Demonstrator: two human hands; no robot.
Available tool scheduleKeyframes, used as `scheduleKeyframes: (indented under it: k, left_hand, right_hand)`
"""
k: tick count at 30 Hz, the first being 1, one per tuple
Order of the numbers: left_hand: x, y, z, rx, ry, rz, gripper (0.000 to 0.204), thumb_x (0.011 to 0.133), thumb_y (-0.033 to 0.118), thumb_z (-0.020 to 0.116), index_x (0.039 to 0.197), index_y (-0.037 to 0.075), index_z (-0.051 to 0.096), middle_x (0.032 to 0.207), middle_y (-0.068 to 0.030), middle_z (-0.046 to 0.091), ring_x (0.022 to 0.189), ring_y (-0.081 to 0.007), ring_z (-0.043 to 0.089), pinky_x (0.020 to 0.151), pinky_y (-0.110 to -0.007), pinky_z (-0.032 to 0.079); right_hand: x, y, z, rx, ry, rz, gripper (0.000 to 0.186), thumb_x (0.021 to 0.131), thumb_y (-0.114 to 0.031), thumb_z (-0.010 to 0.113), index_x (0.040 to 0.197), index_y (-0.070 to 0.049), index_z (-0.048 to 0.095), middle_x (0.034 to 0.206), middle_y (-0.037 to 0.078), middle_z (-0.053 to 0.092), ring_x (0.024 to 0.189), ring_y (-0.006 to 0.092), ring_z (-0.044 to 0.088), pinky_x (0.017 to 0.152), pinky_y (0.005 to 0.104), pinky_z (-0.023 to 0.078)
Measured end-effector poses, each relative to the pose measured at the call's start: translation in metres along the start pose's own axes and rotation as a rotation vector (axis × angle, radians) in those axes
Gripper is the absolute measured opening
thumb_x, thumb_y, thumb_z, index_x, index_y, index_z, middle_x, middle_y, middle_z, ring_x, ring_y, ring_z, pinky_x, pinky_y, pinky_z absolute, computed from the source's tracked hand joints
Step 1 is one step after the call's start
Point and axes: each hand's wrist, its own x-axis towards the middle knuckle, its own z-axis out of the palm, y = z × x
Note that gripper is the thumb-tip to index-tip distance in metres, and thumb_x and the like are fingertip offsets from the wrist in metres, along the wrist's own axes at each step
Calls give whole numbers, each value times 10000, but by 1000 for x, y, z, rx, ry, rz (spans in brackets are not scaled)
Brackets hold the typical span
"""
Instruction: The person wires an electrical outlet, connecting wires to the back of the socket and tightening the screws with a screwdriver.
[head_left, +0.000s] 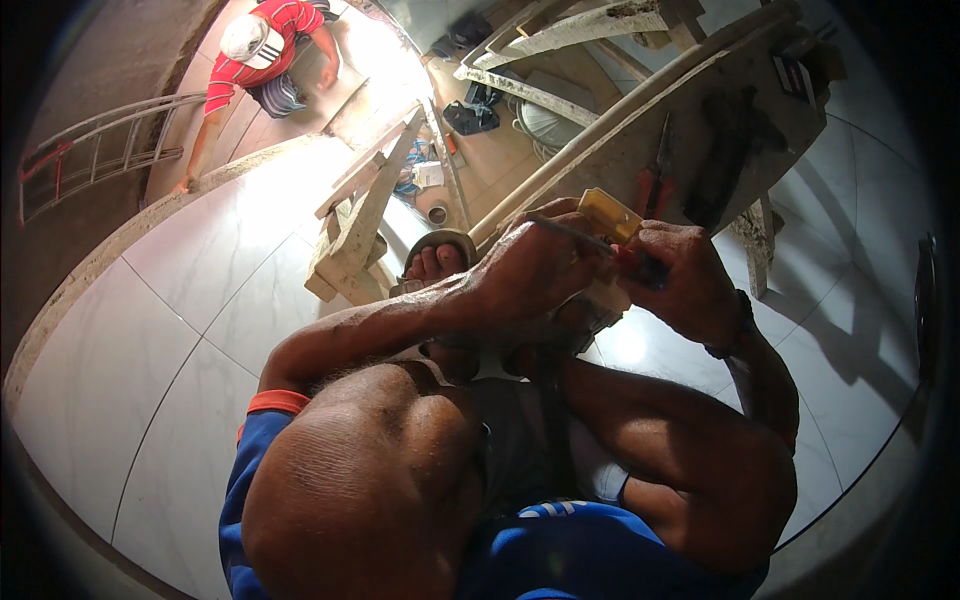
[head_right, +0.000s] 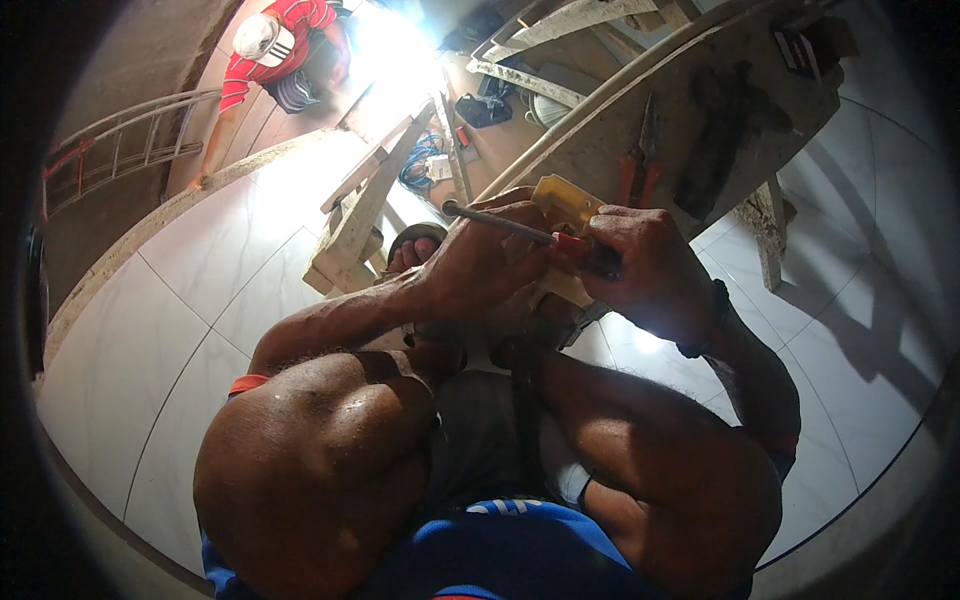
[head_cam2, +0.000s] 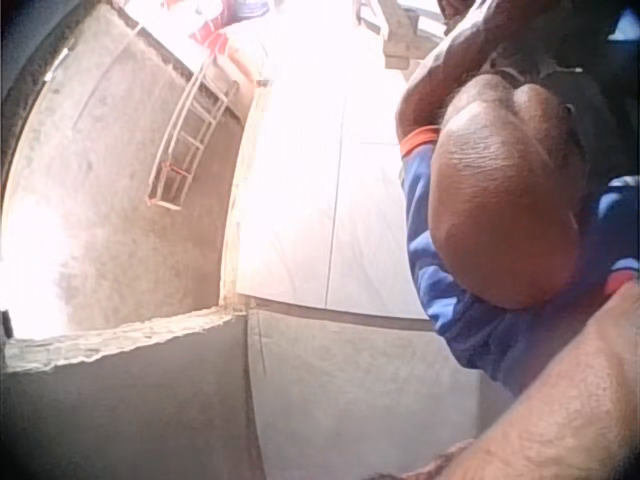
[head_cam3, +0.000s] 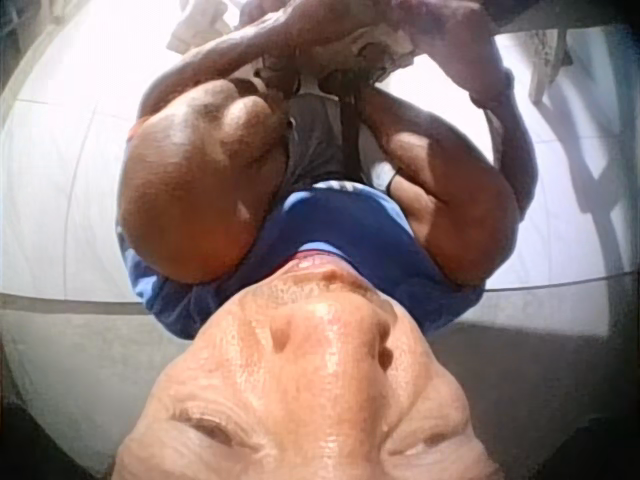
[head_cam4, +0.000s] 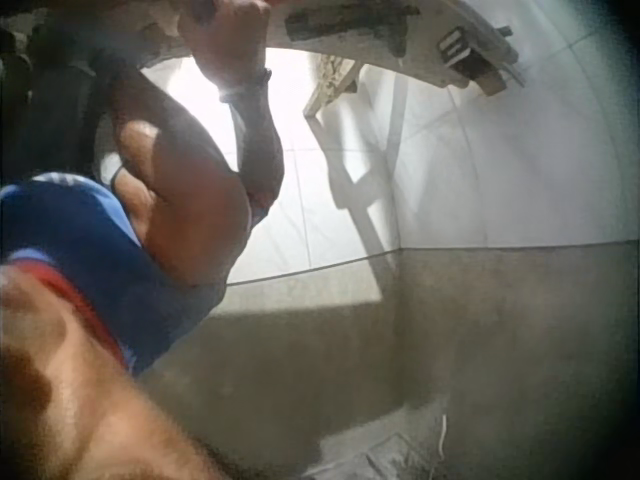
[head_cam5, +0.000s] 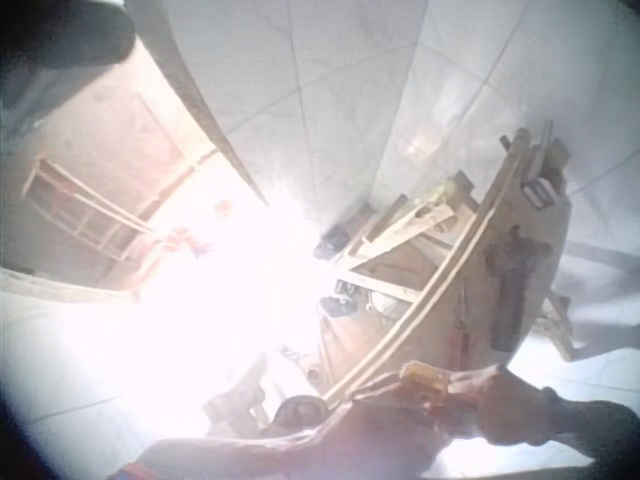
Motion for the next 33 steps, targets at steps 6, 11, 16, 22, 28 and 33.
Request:
scheduleKeyframes:
  k: [6,11,16,22,28,33]
  left_hand:
    - [1,-1,-5,61,-60,81,169,765,68,634,926,16,635,979,-149,586,923,-302,594,783,-398,483]
    - [0,0,-6,54,-71,56,202,773,70,642,967,24,618,972,-147,578,912,-304,590,776,-388,481]
    - [3,-6,3,-21,-55,240,209,810,83,659,1010,32,624,1030,-137,593,948,-285,600,790,-378,493]
    - [5,-2,1,148,-161,192,241,815,75,660,1055,44,650,1094,-116,627,1051,-312,574,906,-398,469]
    - [2,-1,4,199,-169,58,245,845,112,655,1081,46,650,1092,-121,625,1116,-301,556,939,-399,456]
    - [-1,2,7,99,-78,47,222,840,167,677,1032,56,665,1035,-129,627,948,-304,620,780,-394,495]
  right_hand:
    - [2,-3,2,-36,20,6,208,809,-131,698,724,4,565,649,140,515,523,235,471,527,352,407]
    - [4,-5,0,-65,-16,28,264,833,-180,700,714,6,555,642,144,513,511,245,460,524,363,406]
    - [7,-9,-4,-110,-67,58,300,823,-240,709,708,14,596,655,157,583,576,299,602,554,380,460]
    - [6,-9,-4,-60,-96,129,342,827,-271,711,678,2,570,631,149,579,529,269,584,525,374,444]
    - [5,-2,0,-25,-102,126,299,794,-234,719,694,9,577,636,146,584,553,241,599,543,375,454]
    - [5,-2,1,-22,-116,137,306,809,-251,702,705,12,585,631,141,587,551,241,603,550,371,461]
